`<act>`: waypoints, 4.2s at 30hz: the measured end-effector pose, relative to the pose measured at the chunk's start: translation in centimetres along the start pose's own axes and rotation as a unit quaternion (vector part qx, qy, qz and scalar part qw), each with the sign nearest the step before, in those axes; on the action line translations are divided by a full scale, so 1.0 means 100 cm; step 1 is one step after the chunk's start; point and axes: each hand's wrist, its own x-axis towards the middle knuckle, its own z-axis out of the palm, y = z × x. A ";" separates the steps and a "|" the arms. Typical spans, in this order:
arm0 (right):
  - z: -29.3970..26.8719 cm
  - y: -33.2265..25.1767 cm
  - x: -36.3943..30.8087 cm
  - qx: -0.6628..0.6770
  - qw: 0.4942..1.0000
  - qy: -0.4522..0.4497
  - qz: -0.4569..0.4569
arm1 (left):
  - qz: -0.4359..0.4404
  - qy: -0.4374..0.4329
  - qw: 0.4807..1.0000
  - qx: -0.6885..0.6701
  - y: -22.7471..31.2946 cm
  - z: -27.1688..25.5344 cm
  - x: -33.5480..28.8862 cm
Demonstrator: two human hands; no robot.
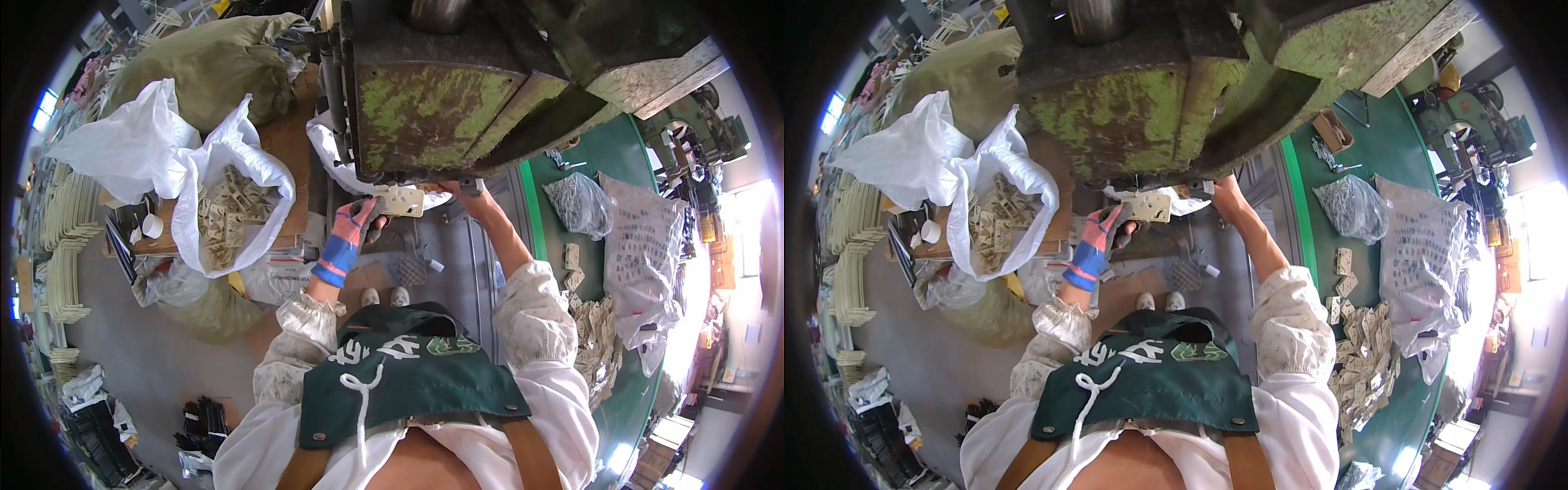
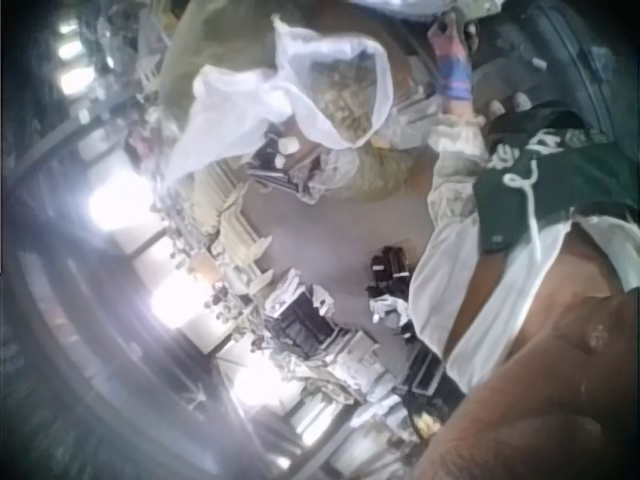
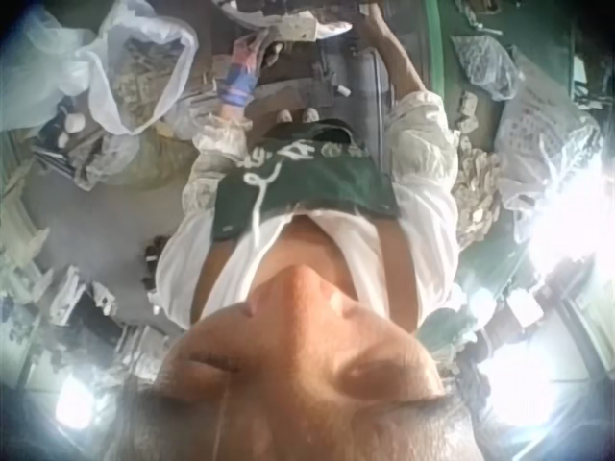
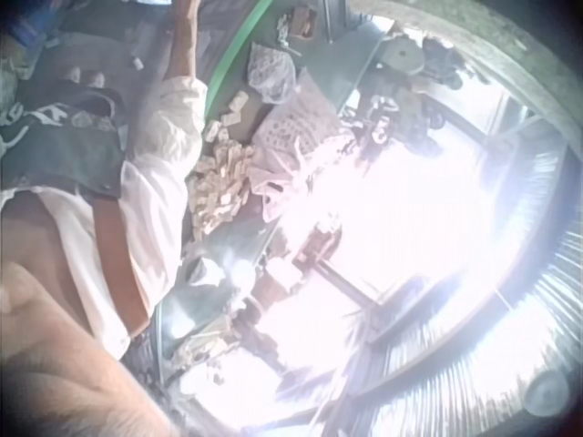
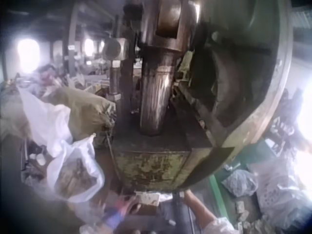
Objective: The person repeatedly picks up small rectangular wooden blocks, places them into a press machine, and removes the processed pieces. The person handles the blocks one at a time and places the finished pieces onto a nearby table.
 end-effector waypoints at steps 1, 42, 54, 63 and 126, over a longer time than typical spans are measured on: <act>0.003 -0.011 -0.009 -0.009 1.000 0.010 0.021 | 0.001 0.006 1.000 0.003 0.001 0.002 -0.002; 0.068 -0.046 -0.042 0.085 0.984 0.043 0.154 | 0.028 0.038 0.963 0.266 0.028 0.002 -0.003; 0.090 -0.036 -0.045 0.169 0.958 0.078 0.219 | 0.109 0.072 0.939 0.317 0.006 -0.009 0.008; 0.085 -0.032 -0.043 0.189 0.961 0.036 0.200 | 0.081 0.087 0.938 0.325 -0.011 -0.033 0.019; -0.015 0.122 0.052 -0.198 0.973 0.016 -0.118 | 0.047 0.154 0.986 0.048 -0.026 -0.110 -0.063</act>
